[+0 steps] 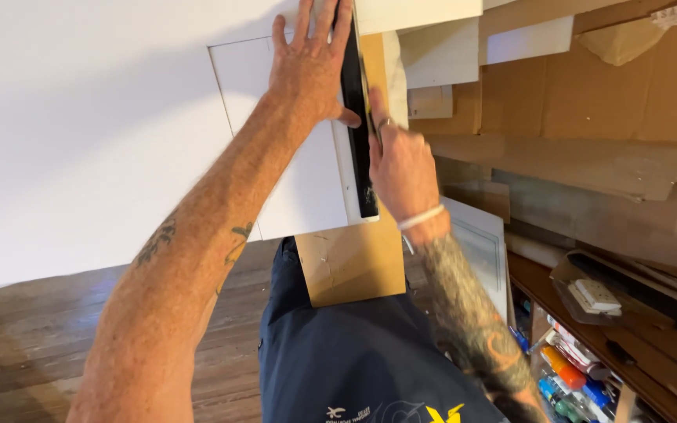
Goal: Cutting a foam board to size and fitting it into a wooden frame using a utility knife and pencil.
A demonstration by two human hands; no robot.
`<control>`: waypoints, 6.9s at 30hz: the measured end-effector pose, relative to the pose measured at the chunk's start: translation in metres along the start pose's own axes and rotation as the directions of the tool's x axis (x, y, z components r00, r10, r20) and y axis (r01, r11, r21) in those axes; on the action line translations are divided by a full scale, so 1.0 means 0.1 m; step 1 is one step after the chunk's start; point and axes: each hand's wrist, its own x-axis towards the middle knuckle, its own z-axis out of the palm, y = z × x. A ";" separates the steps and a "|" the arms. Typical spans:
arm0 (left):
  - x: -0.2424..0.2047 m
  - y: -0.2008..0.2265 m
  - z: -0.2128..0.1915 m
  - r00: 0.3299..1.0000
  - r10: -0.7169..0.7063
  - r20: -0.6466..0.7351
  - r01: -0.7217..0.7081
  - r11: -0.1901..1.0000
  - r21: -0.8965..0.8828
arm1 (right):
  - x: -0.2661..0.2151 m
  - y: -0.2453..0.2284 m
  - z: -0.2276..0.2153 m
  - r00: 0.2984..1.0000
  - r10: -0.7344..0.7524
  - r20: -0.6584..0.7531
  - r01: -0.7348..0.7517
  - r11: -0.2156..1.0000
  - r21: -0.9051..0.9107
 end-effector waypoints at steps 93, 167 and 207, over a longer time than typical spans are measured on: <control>-4.63 0.15 1.79 0.377 -0.842 0.386 -0.627 -0.539 -0.563 | -0.96 -0.36 1.11 0.952 -0.145 -0.269 0.098 0.979 -0.180; -3.67 -4.60 1.91 0.755 -0.613 -0.231 0.047 0.403 -0.914 | -0.01 -3.88 2.77 0.976 0.189 0.108 -0.206 0.643 0.738; -3.54 -4.84 2.16 0.735 -0.658 -0.164 0.002 0.243 -0.970 | 0.28 -3.29 2.67 0.942 0.236 0.240 -0.335 0.593 0.732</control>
